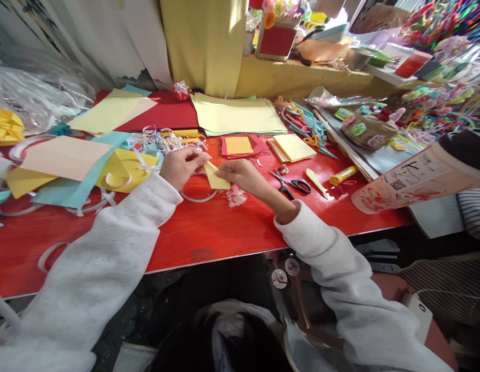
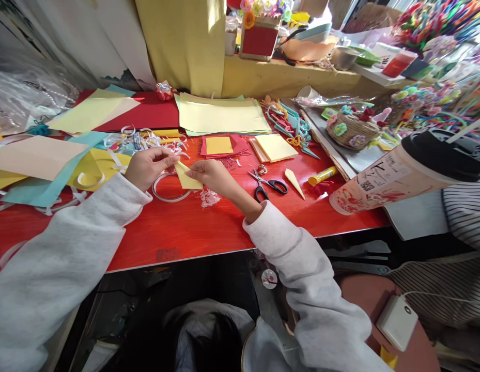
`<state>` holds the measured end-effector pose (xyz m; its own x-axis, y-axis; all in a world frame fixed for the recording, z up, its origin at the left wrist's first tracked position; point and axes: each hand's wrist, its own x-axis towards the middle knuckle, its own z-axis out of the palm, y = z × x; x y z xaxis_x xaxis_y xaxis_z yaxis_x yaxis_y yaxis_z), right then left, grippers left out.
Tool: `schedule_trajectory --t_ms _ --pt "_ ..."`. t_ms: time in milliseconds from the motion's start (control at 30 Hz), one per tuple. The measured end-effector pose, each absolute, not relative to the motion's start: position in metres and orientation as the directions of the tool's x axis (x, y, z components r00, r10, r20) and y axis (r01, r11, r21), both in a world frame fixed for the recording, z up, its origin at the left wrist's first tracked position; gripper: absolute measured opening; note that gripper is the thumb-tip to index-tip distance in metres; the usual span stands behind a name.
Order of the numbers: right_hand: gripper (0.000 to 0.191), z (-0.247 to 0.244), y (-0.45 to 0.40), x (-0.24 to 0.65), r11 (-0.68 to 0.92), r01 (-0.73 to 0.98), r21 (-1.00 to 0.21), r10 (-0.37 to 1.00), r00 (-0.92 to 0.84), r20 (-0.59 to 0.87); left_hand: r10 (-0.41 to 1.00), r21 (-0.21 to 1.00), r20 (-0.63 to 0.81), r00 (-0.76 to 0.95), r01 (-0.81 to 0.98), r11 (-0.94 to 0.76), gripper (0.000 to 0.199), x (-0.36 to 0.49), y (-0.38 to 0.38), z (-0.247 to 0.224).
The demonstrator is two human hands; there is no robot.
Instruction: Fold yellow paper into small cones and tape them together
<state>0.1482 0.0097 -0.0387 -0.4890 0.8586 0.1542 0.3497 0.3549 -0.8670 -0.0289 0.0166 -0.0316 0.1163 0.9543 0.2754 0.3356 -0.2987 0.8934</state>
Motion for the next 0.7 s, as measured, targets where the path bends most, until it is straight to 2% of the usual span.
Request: schedule_trajectory --t_ms 67,133,233,300,400,567,700 --pt "0.017 -0.043 0.008 0.144 0.275 0.258 -0.926 0.894 -0.422 0.147 0.962 0.934 0.255 0.099 0.234 -0.272 0.015 -0.027 0.018 -0.036" --pt "0.011 -0.044 0.005 0.139 0.143 0.133 -0.981 0.916 -0.394 0.08 0.964 0.944 0.25 0.09 0.199 -0.263 0.026 -0.026 0.019 -0.04" --pt "0.009 -0.037 -0.001 0.136 -0.01 0.024 -1.0 0.859 -0.512 -0.021 0.944 0.894 0.307 0.121 0.302 -0.33 0.032 -0.026 0.016 -0.039" --pt "0.013 -0.031 -0.003 0.137 0.013 0.041 -0.999 0.824 -0.567 -0.012 0.923 0.843 0.34 0.182 0.377 -0.384 0.032 -0.026 0.012 -0.034" --pt "0.014 -0.027 -0.001 0.14 0.096 0.069 -0.993 0.854 -0.518 0.046 0.902 0.809 0.339 0.267 0.407 -0.424 0.037 -0.024 0.008 -0.028" --pt "0.019 -0.031 0.005 0.143 0.099 -0.069 -0.993 0.931 -0.344 0.117 0.944 0.908 0.186 0.273 0.318 -0.271 0.051 -0.02 0.008 -0.032" --pt "0.018 -0.029 0.006 0.144 0.028 -0.13 -0.991 0.952 -0.3 0.066 0.943 0.945 0.194 0.27 0.207 -0.254 0.033 -0.023 0.01 -0.032"
